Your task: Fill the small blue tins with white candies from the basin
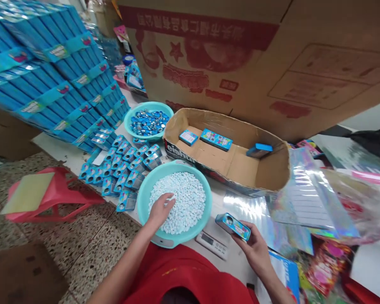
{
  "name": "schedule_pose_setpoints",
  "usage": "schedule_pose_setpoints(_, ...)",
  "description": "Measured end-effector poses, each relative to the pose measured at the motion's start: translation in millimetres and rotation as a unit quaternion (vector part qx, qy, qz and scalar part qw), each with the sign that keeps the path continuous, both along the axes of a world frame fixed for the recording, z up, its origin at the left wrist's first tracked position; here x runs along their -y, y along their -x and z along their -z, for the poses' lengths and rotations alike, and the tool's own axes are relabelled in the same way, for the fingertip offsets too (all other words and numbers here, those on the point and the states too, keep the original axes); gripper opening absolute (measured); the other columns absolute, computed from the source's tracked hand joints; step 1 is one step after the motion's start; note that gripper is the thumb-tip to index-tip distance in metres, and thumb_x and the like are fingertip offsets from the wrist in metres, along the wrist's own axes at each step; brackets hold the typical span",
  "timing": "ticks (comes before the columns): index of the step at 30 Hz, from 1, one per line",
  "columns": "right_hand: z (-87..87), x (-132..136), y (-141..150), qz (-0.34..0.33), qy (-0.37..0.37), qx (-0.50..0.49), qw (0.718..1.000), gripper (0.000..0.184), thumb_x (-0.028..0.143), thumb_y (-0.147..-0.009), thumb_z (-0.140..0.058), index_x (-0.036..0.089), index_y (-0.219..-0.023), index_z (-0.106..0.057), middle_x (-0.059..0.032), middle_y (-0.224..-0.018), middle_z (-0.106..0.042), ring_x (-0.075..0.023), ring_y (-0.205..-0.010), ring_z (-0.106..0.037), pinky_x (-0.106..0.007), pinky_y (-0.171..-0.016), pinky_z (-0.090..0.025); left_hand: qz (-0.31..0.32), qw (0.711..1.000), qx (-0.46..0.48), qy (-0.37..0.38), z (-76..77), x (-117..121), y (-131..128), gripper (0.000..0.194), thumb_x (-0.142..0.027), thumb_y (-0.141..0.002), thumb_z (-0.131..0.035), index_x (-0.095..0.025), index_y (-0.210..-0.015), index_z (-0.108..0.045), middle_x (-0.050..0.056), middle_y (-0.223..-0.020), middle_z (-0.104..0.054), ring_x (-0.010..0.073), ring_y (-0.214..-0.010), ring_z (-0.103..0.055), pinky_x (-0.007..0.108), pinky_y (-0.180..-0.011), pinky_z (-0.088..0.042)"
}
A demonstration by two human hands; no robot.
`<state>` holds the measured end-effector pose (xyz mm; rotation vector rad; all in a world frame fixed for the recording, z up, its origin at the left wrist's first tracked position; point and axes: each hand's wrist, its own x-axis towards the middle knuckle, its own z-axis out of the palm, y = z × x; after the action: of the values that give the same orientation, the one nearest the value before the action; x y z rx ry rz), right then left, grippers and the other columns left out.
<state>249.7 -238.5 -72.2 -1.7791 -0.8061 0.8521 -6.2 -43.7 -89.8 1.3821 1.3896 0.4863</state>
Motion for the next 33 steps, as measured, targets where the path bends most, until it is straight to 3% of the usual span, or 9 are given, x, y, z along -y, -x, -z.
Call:
schedule_pose_setpoints(3, 22.8, 19.4, 2.6, 0.021, 0.008, 0.014, 1.000, 0.038, 0.043, -0.065, -0.075, 0.021, -0.092, -0.062, -0.0066, -0.087, -0.067, -0.0239, -0.078, -0.063, -0.036, -0.072, -0.054, 0.009, 1.000, -0.007, -0.004, 2.4, 1.4, 1.9, 0.039, -0.050, -0.068, -0.059, -0.020, -0.091, -0.067, 0.008, -0.096, -0.069, 0.0265, -0.086, -0.062, 0.038, -0.081, -0.045)
schedule_pose_setpoints(6, 42.6, 22.2, 9.6, 0.035, 0.001, 0.004, 0.999, 0.039, 0.046, -0.067, -0.073, 0.021, -0.095, -0.061, -0.0070, -0.093, -0.066, -0.0249, -0.085, -0.063, -0.039, -0.078, -0.053, 0.015, 1.000, -0.006, 0.003, 1.0, 4.5, 0.5, 0.040, -0.052, -0.068, -0.059, -0.021, -0.092, -0.067, 0.007, -0.094, -0.070, 0.0262, -0.088, -0.062, 0.036, -0.081, -0.046)
schedule_pose_setpoints(9, 53.7, 23.7, 11.5, 0.031, 0.003, 0.014, 0.999, 0.055, 0.047, -0.062, -0.076, 0.023, -0.107, -0.058, -0.0087, -0.112, -0.062, -0.0284, -0.103, -0.058, -0.044, -0.088, -0.049, 0.022, 1.000, -0.011, 0.010, -0.9, 7.1, -0.5, 0.042, -0.053, -0.068, -0.059, -0.020, -0.093, -0.067, 0.006, -0.092, -0.070, 0.0252, -0.085, -0.063, 0.035, -0.078, -0.047)
schedule_pose_setpoints(12, 56.6, 33.6, 4.0, 0.015, -0.024, 0.023, 0.999, 0.068, 0.051, -0.066, -0.071, 0.023, -0.124, -0.048, -0.0123, -0.129, -0.051, -0.0317, -0.121, -0.046, -0.050, -0.098, -0.040, 0.014, 1.000, -0.022, 0.013, -0.3, 9.0, 1.1, 0.043, -0.053, -0.067, -0.059, -0.019, -0.093, -0.068, 0.007, -0.091, -0.069, 0.0242, -0.081, -0.063, 0.034, -0.076, -0.047)
schedule_pose_setpoints(17, 55.9, 51.8, -12.4, 0.018, -0.052, 0.002, 0.999, 0.055, 0.056, -0.085, -0.046, 0.022, -0.128, -0.044, -0.0149, -0.132, -0.047, -0.0318, -0.121, -0.045, -0.052, -0.094, -0.042, 0.005, 1.000, -0.020, 0.018, 7.2, 11.9, 5.8, 0.044, -0.053, -0.068, -0.059, -0.019, -0.094, -0.067, 0.007, -0.093, -0.069, 0.0231, -0.081, -0.063, 0.033, -0.076, -0.046)
schedule_pose_setpoints(23, 56.7, 51.7, -11.4, 0.046, -0.058, -0.016, 0.997, 0.057, 0.059, -0.084, -0.045, 0.024, -0.129, -0.042, -0.0151, -0.134, -0.043, -0.0321, -0.116, -0.049, -0.050, -0.088, -0.046, 0.020, 0.999, -0.027, 0.016, 11.0, 12.1, 5.3, 0.042, -0.051, -0.071, -0.058, -0.019, -0.097, -0.066, 0.006, -0.093, -0.068, 0.0220, -0.079, -0.062, 0.033, -0.077, -0.046)
schedule_pose_setpoints(33, 55.5, 46.7, -6.9, 0.002, -0.051, 0.018, 0.999, 0.064, 0.061, -0.080, -0.049, 0.022, -0.130, -0.039, -0.0174, -0.133, -0.043, -0.0332, -0.115, -0.050, -0.047, -0.086, -0.047, 0.050, 0.997, -0.059, 0.012, 9.4, 10.7, 6.4, 0.044, -0.051, -0.073, -0.052, -0.018, -0.099, -0.065, 0.007, -0.093, -0.068, 0.0227, -0.083, -0.062, 0.033, -0.077, -0.046)
